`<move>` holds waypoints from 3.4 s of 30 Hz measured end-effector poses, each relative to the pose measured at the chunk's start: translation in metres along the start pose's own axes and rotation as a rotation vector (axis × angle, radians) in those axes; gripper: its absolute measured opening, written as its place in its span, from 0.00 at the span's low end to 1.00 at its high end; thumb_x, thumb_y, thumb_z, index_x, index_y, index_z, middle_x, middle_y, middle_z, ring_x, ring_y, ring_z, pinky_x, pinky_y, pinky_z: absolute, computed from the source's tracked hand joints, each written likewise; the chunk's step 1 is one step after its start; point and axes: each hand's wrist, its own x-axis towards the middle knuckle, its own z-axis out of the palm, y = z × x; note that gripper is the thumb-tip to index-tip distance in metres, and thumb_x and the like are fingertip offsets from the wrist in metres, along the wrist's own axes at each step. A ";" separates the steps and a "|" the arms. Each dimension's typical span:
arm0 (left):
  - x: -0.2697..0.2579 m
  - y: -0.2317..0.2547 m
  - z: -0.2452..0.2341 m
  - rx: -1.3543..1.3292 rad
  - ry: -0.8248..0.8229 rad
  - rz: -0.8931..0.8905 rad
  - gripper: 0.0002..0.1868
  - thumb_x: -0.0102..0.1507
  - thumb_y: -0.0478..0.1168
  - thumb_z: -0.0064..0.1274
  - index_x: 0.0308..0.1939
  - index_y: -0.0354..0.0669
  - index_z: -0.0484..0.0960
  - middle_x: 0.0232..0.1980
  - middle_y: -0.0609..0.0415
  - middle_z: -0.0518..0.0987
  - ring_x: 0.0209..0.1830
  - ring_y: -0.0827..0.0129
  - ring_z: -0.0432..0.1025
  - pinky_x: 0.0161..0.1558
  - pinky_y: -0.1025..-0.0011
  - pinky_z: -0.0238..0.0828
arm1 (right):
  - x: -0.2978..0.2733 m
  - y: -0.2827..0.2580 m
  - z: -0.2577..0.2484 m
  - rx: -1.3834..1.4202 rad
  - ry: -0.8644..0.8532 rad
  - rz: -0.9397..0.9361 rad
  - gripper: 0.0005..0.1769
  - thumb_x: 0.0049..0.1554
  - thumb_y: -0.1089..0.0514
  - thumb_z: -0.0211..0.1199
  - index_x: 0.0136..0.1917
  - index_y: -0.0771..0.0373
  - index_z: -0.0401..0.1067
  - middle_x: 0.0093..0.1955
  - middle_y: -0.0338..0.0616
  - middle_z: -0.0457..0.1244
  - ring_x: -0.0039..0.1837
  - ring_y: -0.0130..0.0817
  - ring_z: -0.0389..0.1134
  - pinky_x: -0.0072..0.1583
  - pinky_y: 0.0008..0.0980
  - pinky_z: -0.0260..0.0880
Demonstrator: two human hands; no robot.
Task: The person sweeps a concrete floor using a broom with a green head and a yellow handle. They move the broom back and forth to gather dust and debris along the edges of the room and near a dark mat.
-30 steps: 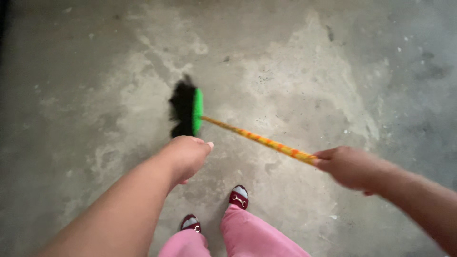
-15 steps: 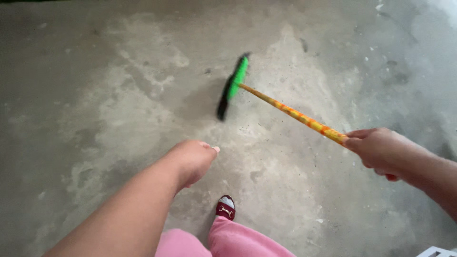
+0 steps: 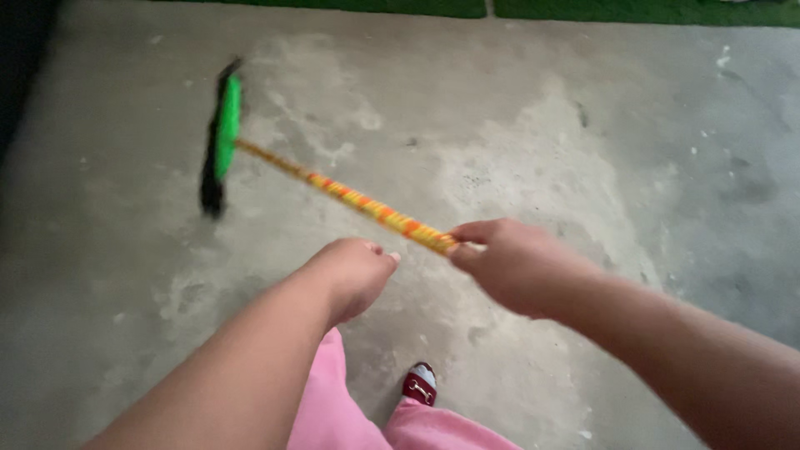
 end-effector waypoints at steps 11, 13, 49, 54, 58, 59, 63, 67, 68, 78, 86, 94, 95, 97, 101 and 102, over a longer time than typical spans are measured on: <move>0.025 -0.038 -0.122 0.172 -0.071 -0.188 0.21 0.68 0.52 0.44 0.55 0.45 0.83 0.50 0.44 0.85 0.48 0.54 0.80 0.50 0.58 0.75 | 0.045 -0.165 0.014 -0.156 -0.165 -0.140 0.22 0.63 0.39 0.52 0.68 0.39 0.70 0.60 0.38 0.70 0.61 0.41 0.71 0.63 0.44 0.70; 0.040 -0.043 -0.135 0.196 -0.071 -0.149 0.21 0.68 0.52 0.44 0.55 0.46 0.83 0.50 0.45 0.84 0.48 0.54 0.79 0.50 0.58 0.74 | 0.058 -0.181 0.013 -0.151 -0.215 -0.101 0.22 0.64 0.40 0.50 0.69 0.38 0.69 0.58 0.39 0.71 0.57 0.42 0.73 0.61 0.45 0.72; 0.126 -0.008 -0.169 0.277 -0.250 0.058 0.21 0.67 0.51 0.44 0.55 0.43 0.83 0.60 0.44 0.81 0.60 0.50 0.74 0.61 0.59 0.68 | 0.091 -0.123 -0.027 0.417 0.039 0.495 0.24 0.62 0.40 0.53 0.71 0.34 0.72 0.32 0.42 0.61 0.31 0.32 0.54 0.34 0.36 0.58; 0.112 -0.020 -0.182 0.269 -0.148 0.062 0.20 0.65 0.46 0.47 0.57 0.44 0.82 0.59 0.44 0.80 0.60 0.53 0.74 0.60 0.60 0.69 | 0.093 -0.168 -0.008 0.185 0.014 0.154 0.24 0.61 0.40 0.55 0.69 0.38 0.73 0.54 0.44 0.70 0.54 0.42 0.70 0.56 0.42 0.70; 0.101 -0.025 -0.196 0.344 -0.177 -0.001 0.20 0.67 0.48 0.44 0.53 0.42 0.84 0.54 0.42 0.84 0.56 0.51 0.78 0.58 0.58 0.71 | 0.102 -0.176 0.009 -0.041 -0.069 0.022 0.25 0.62 0.37 0.52 0.71 0.35 0.66 0.64 0.41 0.68 0.67 0.43 0.68 0.67 0.42 0.66; 0.102 -0.027 -0.198 0.391 -0.170 0.021 0.20 0.68 0.49 0.43 0.53 0.41 0.84 0.54 0.41 0.83 0.56 0.49 0.77 0.58 0.57 0.71 | 0.105 -0.174 0.013 -0.059 -0.087 0.041 0.25 0.62 0.37 0.51 0.71 0.35 0.66 0.65 0.41 0.68 0.68 0.43 0.68 0.68 0.42 0.66; 0.105 -0.037 -0.205 0.364 -0.135 0.042 0.22 0.67 0.51 0.46 0.53 0.41 0.85 0.57 0.41 0.81 0.58 0.49 0.75 0.60 0.58 0.70 | 0.120 -0.138 0.014 -0.117 -0.128 0.114 0.25 0.63 0.38 0.48 0.72 0.34 0.67 0.63 0.38 0.69 0.61 0.37 0.71 0.64 0.42 0.69; 0.115 -0.039 -0.203 0.389 -0.123 0.084 0.22 0.66 0.50 0.46 0.55 0.41 0.83 0.61 0.41 0.79 0.61 0.49 0.73 0.63 0.59 0.68 | 0.138 -0.092 -0.003 -0.076 -0.197 0.435 0.26 0.67 0.41 0.46 0.78 0.30 0.62 0.47 0.46 0.72 0.37 0.37 0.62 0.42 0.41 0.71; 0.117 -0.036 -0.202 0.424 -0.126 0.103 0.22 0.66 0.50 0.45 0.55 0.41 0.84 0.62 0.42 0.78 0.62 0.49 0.72 0.63 0.59 0.67 | 0.143 -0.080 -0.010 -0.056 -0.169 0.454 0.26 0.68 0.42 0.47 0.78 0.30 0.62 0.44 0.46 0.70 0.34 0.35 0.59 0.38 0.39 0.68; 0.115 -0.015 -0.198 0.278 -0.151 0.008 0.22 0.65 0.51 0.47 0.57 0.43 0.81 0.61 0.43 0.78 0.62 0.49 0.72 0.62 0.57 0.67 | 0.183 0.019 -0.048 -0.104 0.010 0.667 0.26 0.69 0.48 0.50 0.80 0.39 0.60 0.37 0.47 0.67 0.28 0.32 0.57 0.32 0.35 0.67; 0.119 -0.025 -0.208 0.295 -0.155 0.028 0.21 0.66 0.50 0.46 0.55 0.42 0.84 0.57 0.44 0.83 0.58 0.51 0.77 0.60 0.59 0.71 | 0.139 -0.044 -0.064 0.086 0.216 0.672 0.24 0.69 0.43 0.50 0.77 0.39 0.65 0.36 0.46 0.63 0.31 0.34 0.58 0.35 0.38 0.67; 0.117 -0.004 -0.215 0.338 -0.139 0.085 0.23 0.68 0.52 0.45 0.60 0.43 0.82 0.63 0.45 0.79 0.63 0.50 0.73 0.64 0.60 0.67 | 0.139 -0.145 -0.068 0.467 0.131 0.428 0.24 0.64 0.44 0.53 0.72 0.32 0.72 0.32 0.39 0.54 0.32 0.32 0.50 0.34 0.36 0.53; 0.116 0.000 -0.218 0.300 -0.137 0.046 0.23 0.68 0.52 0.45 0.61 0.44 0.81 0.64 0.46 0.79 0.64 0.51 0.73 0.64 0.60 0.67 | 0.142 -0.157 -0.068 0.420 0.109 0.392 0.24 0.64 0.44 0.53 0.72 0.32 0.71 0.32 0.40 0.55 0.32 0.32 0.52 0.34 0.36 0.55; 0.113 0.002 -0.223 0.229 -0.125 -0.012 0.24 0.67 0.51 0.45 0.63 0.46 0.79 0.65 0.47 0.78 0.65 0.53 0.72 0.65 0.61 0.66 | 0.147 -0.181 -0.069 0.328 0.065 0.321 0.24 0.62 0.43 0.54 0.71 0.31 0.71 0.32 0.42 0.58 0.31 0.32 0.55 0.34 0.36 0.60; 0.117 -0.001 -0.233 0.190 -0.071 -0.040 0.25 0.67 0.49 0.47 0.66 0.46 0.76 0.68 0.46 0.76 0.67 0.55 0.71 0.67 0.62 0.65 | 0.156 -0.224 -0.065 0.215 -0.046 0.175 0.22 0.63 0.39 0.56 0.69 0.31 0.72 0.34 0.43 0.63 0.32 0.32 0.59 0.35 0.36 0.63; 0.119 -0.003 -0.236 0.202 -0.057 -0.037 0.26 0.66 0.49 0.48 0.67 0.46 0.76 0.68 0.46 0.75 0.68 0.56 0.71 0.67 0.62 0.65 | 0.161 -0.234 -0.062 0.178 -0.076 0.148 0.22 0.63 0.38 0.56 0.70 0.30 0.71 0.34 0.43 0.63 0.32 0.33 0.60 0.35 0.37 0.65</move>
